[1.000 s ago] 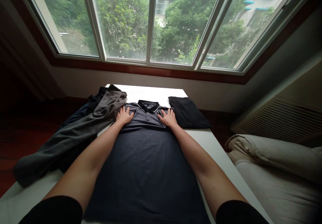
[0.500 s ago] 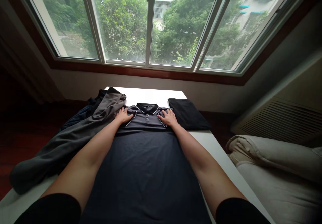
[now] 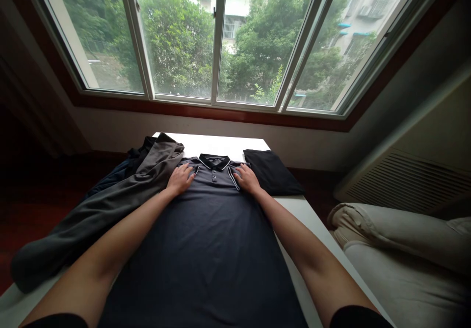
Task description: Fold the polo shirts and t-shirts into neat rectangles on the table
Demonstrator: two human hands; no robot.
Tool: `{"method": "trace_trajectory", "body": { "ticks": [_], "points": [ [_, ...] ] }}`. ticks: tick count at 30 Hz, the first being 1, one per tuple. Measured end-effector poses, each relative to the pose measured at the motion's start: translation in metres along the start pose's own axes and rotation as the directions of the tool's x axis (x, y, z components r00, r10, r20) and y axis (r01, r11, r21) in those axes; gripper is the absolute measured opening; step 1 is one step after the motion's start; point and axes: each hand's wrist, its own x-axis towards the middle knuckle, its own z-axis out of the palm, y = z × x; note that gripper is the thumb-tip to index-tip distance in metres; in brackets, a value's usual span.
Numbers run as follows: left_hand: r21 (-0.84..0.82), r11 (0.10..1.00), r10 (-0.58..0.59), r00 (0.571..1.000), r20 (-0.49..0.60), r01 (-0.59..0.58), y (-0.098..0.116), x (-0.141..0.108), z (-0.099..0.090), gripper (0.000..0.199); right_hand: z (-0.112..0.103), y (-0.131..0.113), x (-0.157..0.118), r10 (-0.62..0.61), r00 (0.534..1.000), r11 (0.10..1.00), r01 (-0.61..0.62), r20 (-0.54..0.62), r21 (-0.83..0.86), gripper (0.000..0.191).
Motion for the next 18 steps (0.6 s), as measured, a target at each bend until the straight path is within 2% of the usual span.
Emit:
{"method": "trace_trajectory", "body": {
  "ticks": [2,4,7,9,12,15,18],
  "points": [
    [-0.037,0.986,0.163,0.987,-0.009,-0.163,0.011,-0.036,-0.009,0.05,-0.007,-0.006,-0.03,-0.089,0.995,0.996,0.09,-0.045,0.026,0.052],
    [-0.09,0.947,0.313,0.949,0.044,-0.308,0.02,-0.078,-0.019,0.047,-0.013,-0.011,-0.068,-0.172,0.983,0.983,0.175,-0.059,0.061,0.049],
    [-0.165,0.89,0.449,0.881,0.151,-0.425,0.031,-0.143,-0.036,0.05,-0.021,-0.018,-0.133,-0.258,0.966,0.958,0.26,-0.03,0.118,0.048],
    [-0.197,0.87,0.487,0.848,0.208,-0.451,0.037,-0.18,-0.048,0.057,-0.023,-0.02,-0.175,-0.306,0.952,0.94,0.301,0.007,0.16,0.049],
    [-0.216,0.866,0.496,0.83,0.254,-0.452,0.046,-0.226,-0.062,0.068,-0.024,-0.021,-0.227,-0.353,0.934,0.921,0.337,0.053,0.197,0.054],
    [-0.217,0.867,0.494,0.827,0.267,-0.448,0.057,-0.259,-0.072,0.076,-0.027,-0.02,-0.26,-0.343,0.937,0.921,0.323,0.061,0.218,0.059],
    [-0.213,0.866,0.498,0.825,0.269,-0.453,0.068,-0.283,-0.08,0.079,-0.031,-0.021,-0.28,-0.333,0.941,0.922,0.312,0.058,0.23,0.059]
  ]
}}
